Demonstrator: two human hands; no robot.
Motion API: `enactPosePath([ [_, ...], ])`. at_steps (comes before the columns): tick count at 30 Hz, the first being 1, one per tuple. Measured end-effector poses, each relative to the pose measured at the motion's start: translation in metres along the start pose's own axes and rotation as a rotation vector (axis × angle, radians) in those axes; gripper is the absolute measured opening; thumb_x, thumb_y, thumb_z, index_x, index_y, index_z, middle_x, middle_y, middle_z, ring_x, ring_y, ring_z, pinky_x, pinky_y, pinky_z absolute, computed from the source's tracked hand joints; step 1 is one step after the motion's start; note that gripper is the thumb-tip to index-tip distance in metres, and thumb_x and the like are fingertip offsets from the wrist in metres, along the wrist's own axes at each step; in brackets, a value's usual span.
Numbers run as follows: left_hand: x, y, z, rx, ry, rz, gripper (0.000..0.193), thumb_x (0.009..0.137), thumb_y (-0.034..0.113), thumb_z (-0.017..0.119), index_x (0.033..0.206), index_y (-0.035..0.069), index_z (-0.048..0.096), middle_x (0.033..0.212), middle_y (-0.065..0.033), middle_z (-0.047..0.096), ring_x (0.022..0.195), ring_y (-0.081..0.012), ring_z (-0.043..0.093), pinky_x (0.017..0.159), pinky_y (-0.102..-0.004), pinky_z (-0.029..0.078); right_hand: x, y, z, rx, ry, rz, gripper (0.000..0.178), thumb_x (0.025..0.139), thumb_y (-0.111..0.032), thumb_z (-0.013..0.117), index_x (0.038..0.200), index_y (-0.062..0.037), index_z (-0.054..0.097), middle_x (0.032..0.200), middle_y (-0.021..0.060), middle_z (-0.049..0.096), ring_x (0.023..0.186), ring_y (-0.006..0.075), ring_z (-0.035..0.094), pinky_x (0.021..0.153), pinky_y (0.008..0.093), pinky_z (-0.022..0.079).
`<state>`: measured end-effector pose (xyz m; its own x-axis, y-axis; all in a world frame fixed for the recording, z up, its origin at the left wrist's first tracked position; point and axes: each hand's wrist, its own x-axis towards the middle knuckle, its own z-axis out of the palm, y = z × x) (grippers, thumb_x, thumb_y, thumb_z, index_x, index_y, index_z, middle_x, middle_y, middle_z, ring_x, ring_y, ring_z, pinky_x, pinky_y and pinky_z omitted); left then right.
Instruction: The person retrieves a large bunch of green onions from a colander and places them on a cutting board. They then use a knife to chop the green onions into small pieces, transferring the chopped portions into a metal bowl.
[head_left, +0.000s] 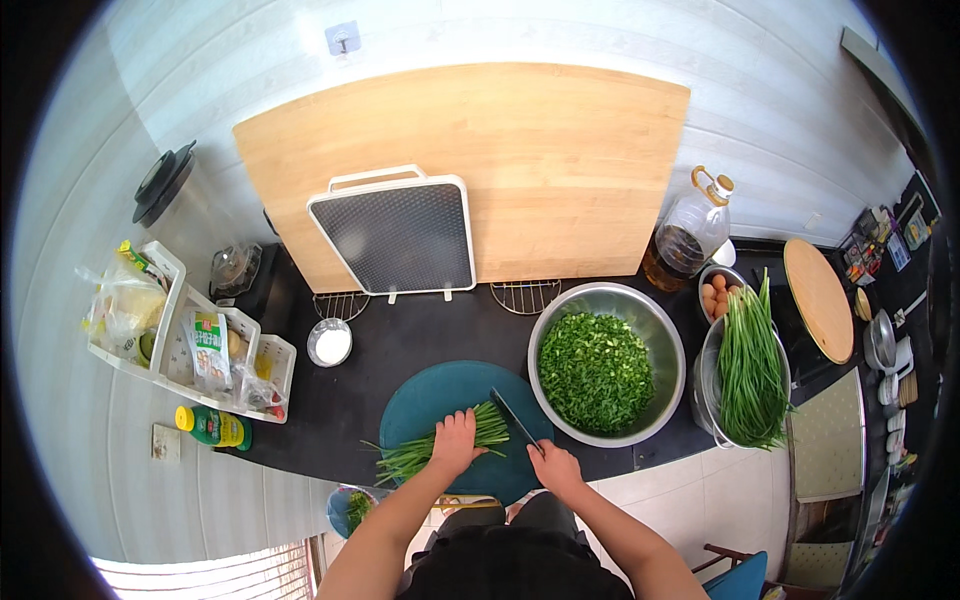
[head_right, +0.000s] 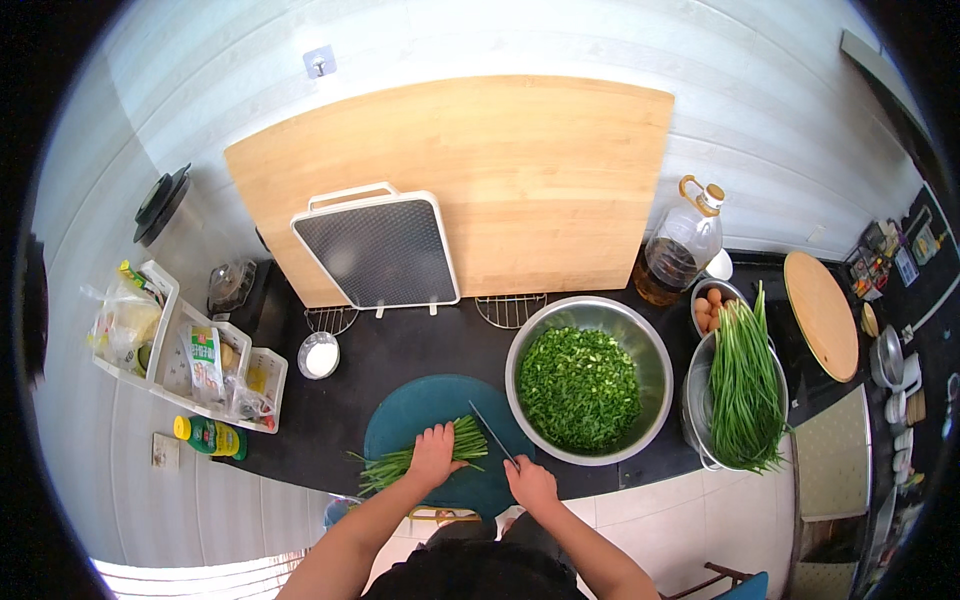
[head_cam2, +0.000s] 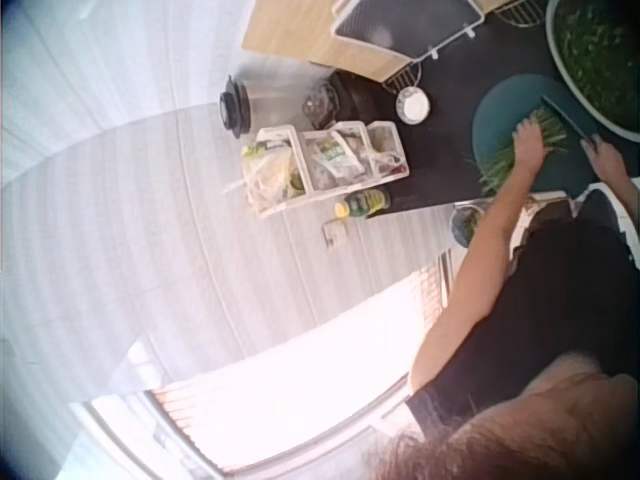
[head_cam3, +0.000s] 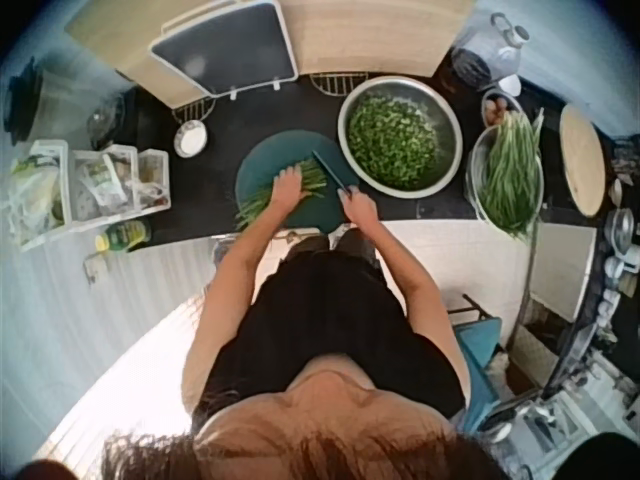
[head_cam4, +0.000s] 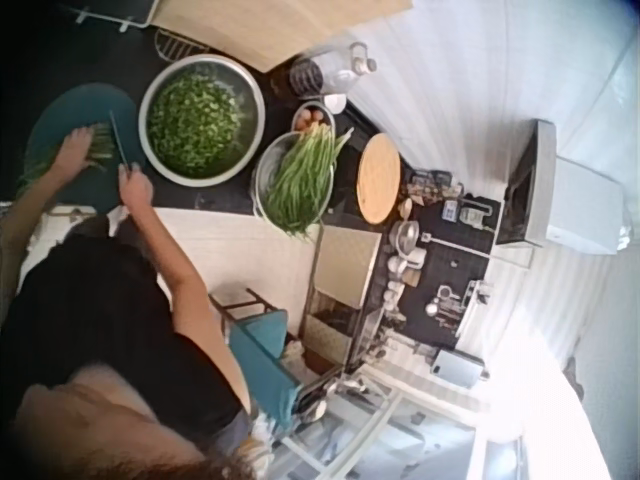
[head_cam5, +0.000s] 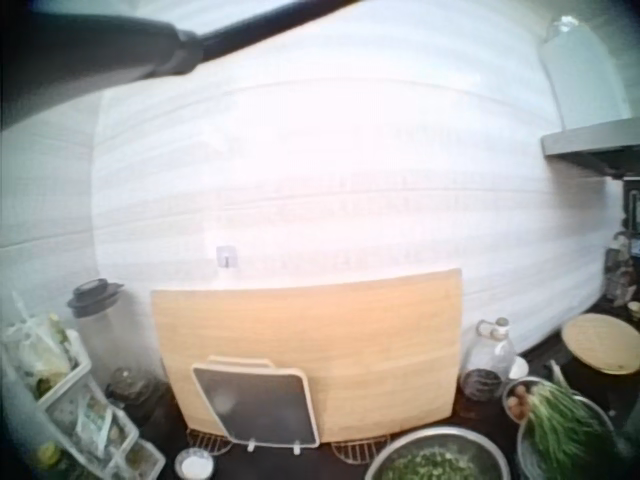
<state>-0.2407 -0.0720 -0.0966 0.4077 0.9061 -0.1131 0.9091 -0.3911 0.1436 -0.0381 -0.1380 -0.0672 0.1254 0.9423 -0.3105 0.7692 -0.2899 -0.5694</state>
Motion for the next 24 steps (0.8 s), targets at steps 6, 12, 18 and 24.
enactPosePath([
  [6,-0.002,-0.004,0.004,-0.049,-0.047,-0.068,0.089,0.061,0.045,0.077,0.125,-0.002,0.038,0.107,-0.0127,0.049,0.097,-0.0272,0.05,0.082,-0.0419,0.043,-0.005,0.0,0.024,-0.047,-0.004,-0.08,0.025,0.088,-0.028,0.048,0.084,-0.0045,0.055,0.073,0.0217,0.062,0.068,0.0422,0.06,0.064,0.0505,0.048],
  [12,-0.004,0.0,-0.025,-0.068,-0.099,-0.107,0.099,0.055,0.048,0.08,0.128,-0.002,0.035,0.115,-0.0147,0.048,0.104,-0.0296,0.049,0.093,-0.0469,0.037,0.0,-0.001,0.016,-0.081,0.032,-0.037,0.024,0.085,-0.027,0.05,0.084,-0.0041,0.059,0.073,0.021,0.063,0.07,0.0408,0.06,0.066,0.0494,0.049],
  [18,-0.014,-0.015,-0.009,-0.114,0.014,0.006,0.094,0.06,0.044,0.078,0.128,-0.004,0.035,0.113,-0.0143,0.048,0.103,-0.0283,0.047,0.09,-0.0445,0.037,-0.008,-0.018,0.017,-0.077,0.076,0.072,0.031,0.088,-0.034,0.05,0.091,-0.0052,0.061,0.075,0.0204,0.063,0.073,0.0406,0.061,0.067,0.048,0.049],
  [24,-0.016,-0.019,0.008,-0.075,0.069,0.075,0.082,0.067,0.039,0.074,0.126,-0.005,0.037,0.11,-0.0135,0.047,0.099,-0.0269,0.047,0.084,-0.0401,0.039,-0.019,-0.048,-0.006,-0.025,0.133,0.013,0.029,0.091,-0.032,0.048,0.091,-0.0053,0.059,0.071,0.0191,0.063,0.069,0.0409,0.06,0.063,0.0489,0.048],
])
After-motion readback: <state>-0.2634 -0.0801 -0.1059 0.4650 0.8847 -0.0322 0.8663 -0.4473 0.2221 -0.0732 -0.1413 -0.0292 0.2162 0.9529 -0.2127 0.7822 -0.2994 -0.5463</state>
